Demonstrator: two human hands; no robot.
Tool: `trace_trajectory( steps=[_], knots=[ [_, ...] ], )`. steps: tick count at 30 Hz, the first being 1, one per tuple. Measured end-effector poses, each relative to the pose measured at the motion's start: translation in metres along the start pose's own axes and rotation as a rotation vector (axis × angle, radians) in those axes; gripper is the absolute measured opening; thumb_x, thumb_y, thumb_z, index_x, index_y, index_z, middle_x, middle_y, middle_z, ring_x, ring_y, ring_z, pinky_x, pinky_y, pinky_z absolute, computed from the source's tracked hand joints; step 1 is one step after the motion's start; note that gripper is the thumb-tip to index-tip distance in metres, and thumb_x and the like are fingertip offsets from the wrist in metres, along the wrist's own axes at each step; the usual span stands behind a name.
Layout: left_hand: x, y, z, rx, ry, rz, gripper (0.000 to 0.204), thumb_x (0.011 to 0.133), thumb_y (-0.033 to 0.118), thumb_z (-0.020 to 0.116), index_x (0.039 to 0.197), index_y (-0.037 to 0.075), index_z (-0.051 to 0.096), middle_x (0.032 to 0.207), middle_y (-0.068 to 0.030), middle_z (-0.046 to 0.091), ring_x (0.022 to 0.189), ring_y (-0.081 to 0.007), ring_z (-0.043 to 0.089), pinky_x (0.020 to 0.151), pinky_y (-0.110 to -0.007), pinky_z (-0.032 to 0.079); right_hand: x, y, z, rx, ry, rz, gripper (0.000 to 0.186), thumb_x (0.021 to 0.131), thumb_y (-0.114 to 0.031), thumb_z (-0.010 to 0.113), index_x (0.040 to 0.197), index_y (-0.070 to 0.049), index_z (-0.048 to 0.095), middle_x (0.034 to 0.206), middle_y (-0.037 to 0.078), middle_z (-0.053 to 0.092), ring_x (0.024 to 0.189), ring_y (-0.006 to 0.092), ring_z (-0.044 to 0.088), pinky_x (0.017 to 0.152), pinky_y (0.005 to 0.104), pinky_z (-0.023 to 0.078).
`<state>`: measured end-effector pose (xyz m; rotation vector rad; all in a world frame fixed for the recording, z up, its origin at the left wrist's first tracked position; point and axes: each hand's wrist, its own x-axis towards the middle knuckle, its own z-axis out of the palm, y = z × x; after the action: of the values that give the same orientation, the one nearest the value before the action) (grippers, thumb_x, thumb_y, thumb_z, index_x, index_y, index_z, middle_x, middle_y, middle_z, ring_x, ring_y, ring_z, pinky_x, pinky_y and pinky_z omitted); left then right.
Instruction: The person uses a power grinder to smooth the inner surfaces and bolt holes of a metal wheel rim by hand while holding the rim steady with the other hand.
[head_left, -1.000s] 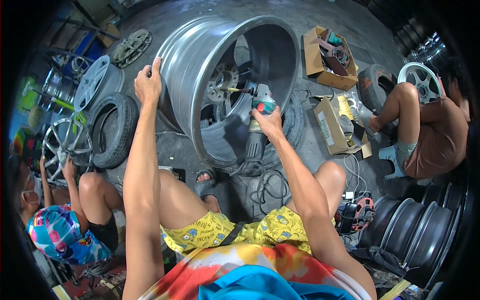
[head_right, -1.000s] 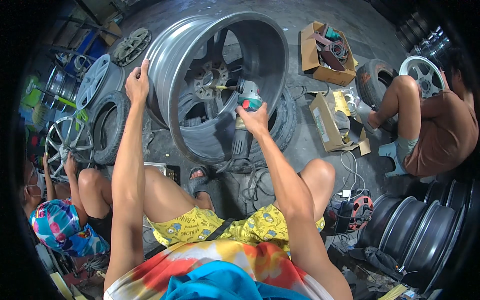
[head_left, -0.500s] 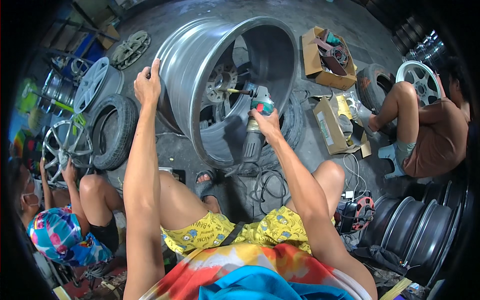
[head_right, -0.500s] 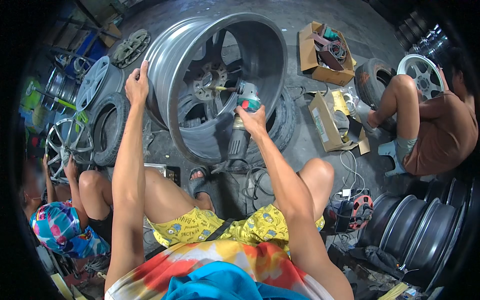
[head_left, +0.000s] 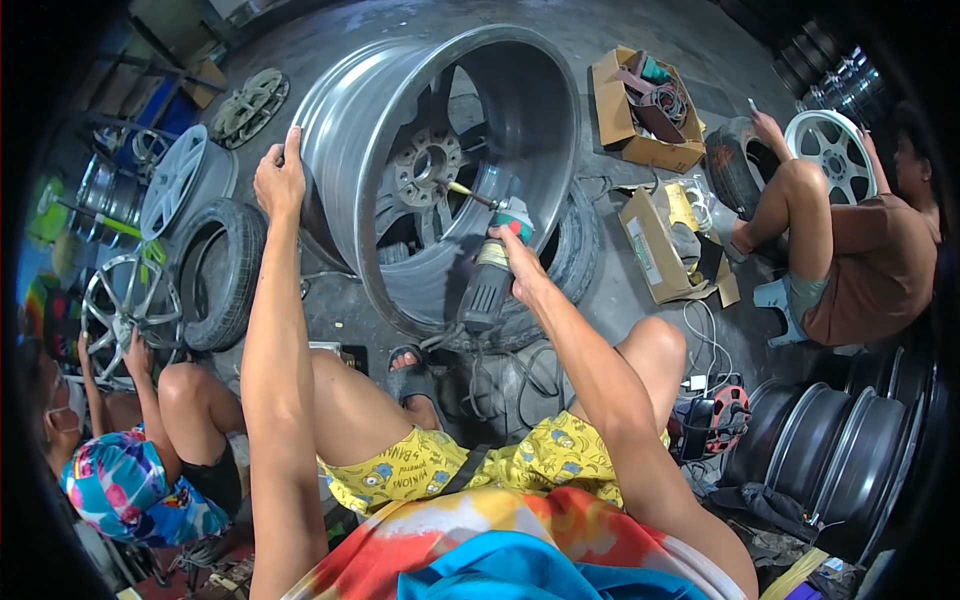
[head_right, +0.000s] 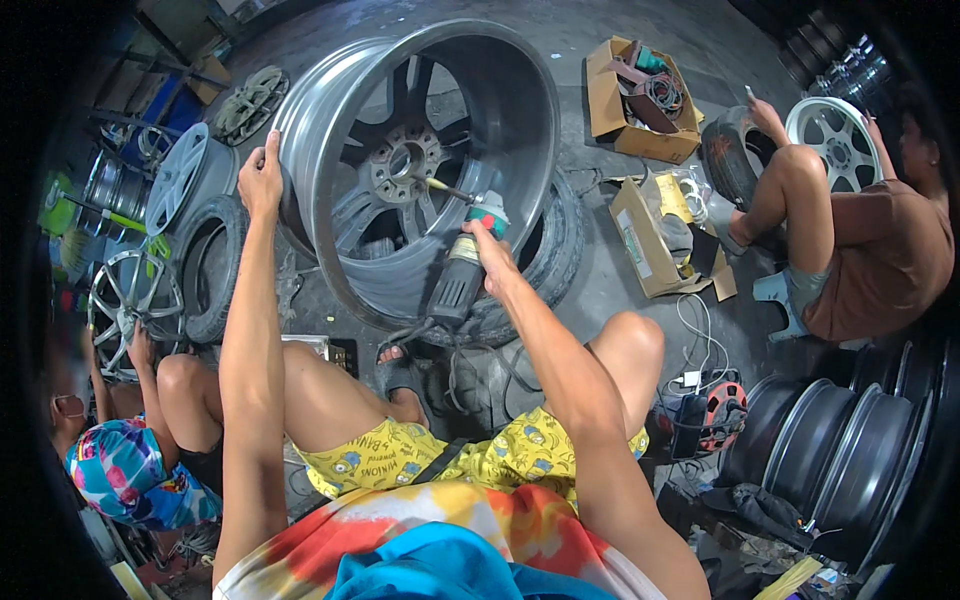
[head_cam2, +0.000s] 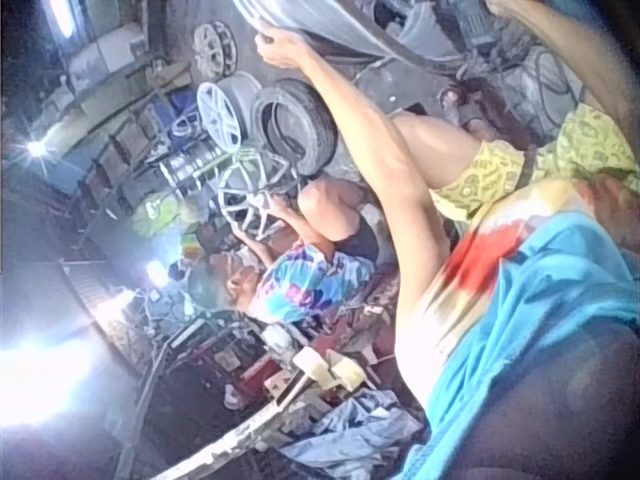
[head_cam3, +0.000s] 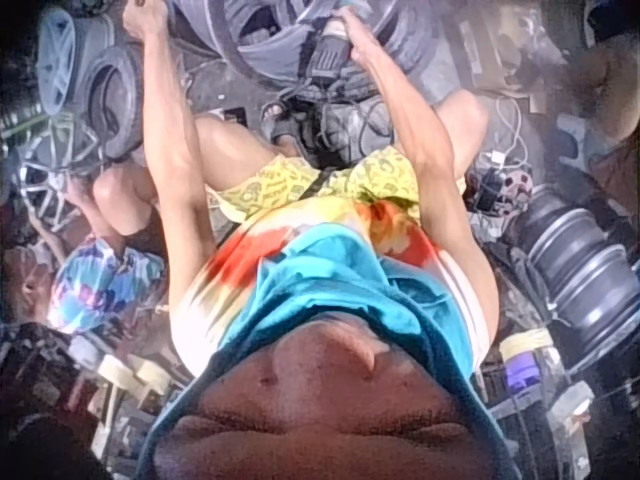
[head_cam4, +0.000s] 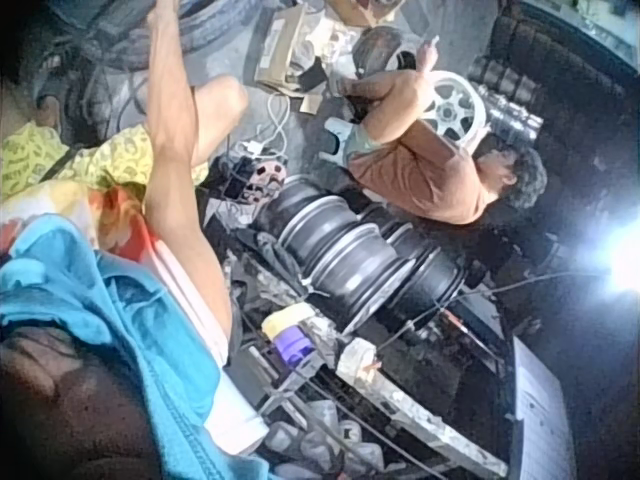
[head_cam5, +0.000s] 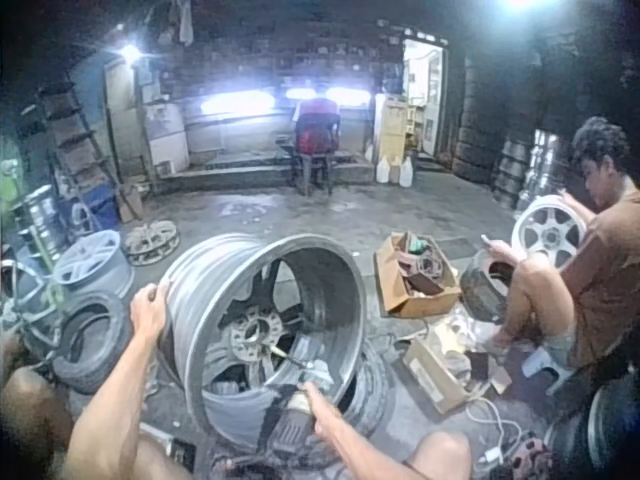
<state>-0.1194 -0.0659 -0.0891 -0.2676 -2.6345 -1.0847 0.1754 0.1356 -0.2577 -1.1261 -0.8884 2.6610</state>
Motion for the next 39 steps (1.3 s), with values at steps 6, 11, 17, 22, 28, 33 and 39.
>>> trace_trajectory(
  steps=[6,11,17,22,28,33,39],
  knots=[
    [-0.011,0.006,-0.008,0.024,-0.007,0.094,0.067,0.094,0.068,0.058,0.106,0.005,0.077,0.109,-0.021,0.072,0.103,-0.0383,0.067,0.092,-0.046,0.049,-0.004,0.003,-0.007,-0.173,0.028,-0.102,0.032,0.091,-0.034,0.071,0.105,-0.005,0.072,0.09,0.009,0.069,0.073,0.0219,0.068,0.066,0.0378,0.059],
    [-0.031,0.014,-0.011,-0.007,0.025,0.304,0.066,0.093,0.064,0.064,0.106,0.0,0.075,0.101,-0.0197,0.071,0.098,-0.0379,0.066,0.09,-0.046,0.049,-0.011,-0.007,-0.013,-0.114,0.061,-0.068,0.036,0.088,-0.033,0.075,0.105,-0.002,0.071,0.093,0.009,0.069,0.081,0.0208,0.069,0.072,0.0359,0.058],
    [-0.049,0.035,-0.022,0.038,0.026,0.392,0.047,0.095,0.049,0.07,0.1,0.003,0.072,0.095,-0.017,0.069,0.093,-0.0339,0.066,0.084,-0.045,0.05,-0.039,-0.031,-0.032,-0.191,0.215,-0.349,0.037,0.079,-0.025,0.081,0.103,-0.001,0.066,0.092,0.01,0.068,0.073,0.0194,0.067,0.065,0.0385,0.058],
    [-0.093,0.024,-0.078,0.083,-0.367,0.457,0.029,0.091,0.028,0.078,0.09,0.0,0.069,0.077,-0.012,0.069,0.074,-0.0236,0.068,0.071,-0.038,0.052,-0.044,-0.038,-0.082,-0.113,0.205,-0.258,0.05,0.076,-0.027,0.082,0.113,-0.003,0.058,0.085,0.009,0.067,0.071,0.0219,0.069,0.066,0.0409,0.061],
    [-0.215,0.02,-0.071,0.189,-1.216,0.54,0.04,0.086,0.039,0.08,0.092,-0.001,0.077,0.088,-0.0173,0.077,0.083,-0.0273,0.076,0.08,-0.039,0.058,-0.067,-0.038,-0.111,0.105,-0.045,-0.045,0.046,0.081,-0.034,0.077,0.109,-0.005,0.056,0.081,0.011,0.066,0.071,0.0271,0.073,0.067,0.0454,0.063],
    [-0.28,-0.001,-0.038,0.094,-0.946,0.538,0.048,0.09,0.041,0.078,0.078,-0.006,0.075,0.073,-0.0191,0.074,0.072,-0.0294,0.074,0.073,-0.041,0.057,-0.07,-0.026,-0.096,0.02,0.032,-0.068,0.048,0.081,-0.035,0.077,0.111,-0.005,0.054,0.081,0.012,0.066,0.07,0.0275,0.073,0.065,0.0453,0.063],
    [-0.286,-0.008,-0.014,0.127,-0.704,0.472,0.064,0.092,0.044,0.072,0.058,-0.009,0.065,0.052,-0.0269,0.057,0.059,-0.0446,0.067,0.062,-0.049,0.054,-0.067,-0.027,-0.083,-0.054,0.067,-0.097,0.043,0.082,-0.036,0.076,0.105,-0.005,0.057,0.08,0.012,0.068,0.069,0.0269,0.073,0.065,0.0445,0.062]
  ],
)
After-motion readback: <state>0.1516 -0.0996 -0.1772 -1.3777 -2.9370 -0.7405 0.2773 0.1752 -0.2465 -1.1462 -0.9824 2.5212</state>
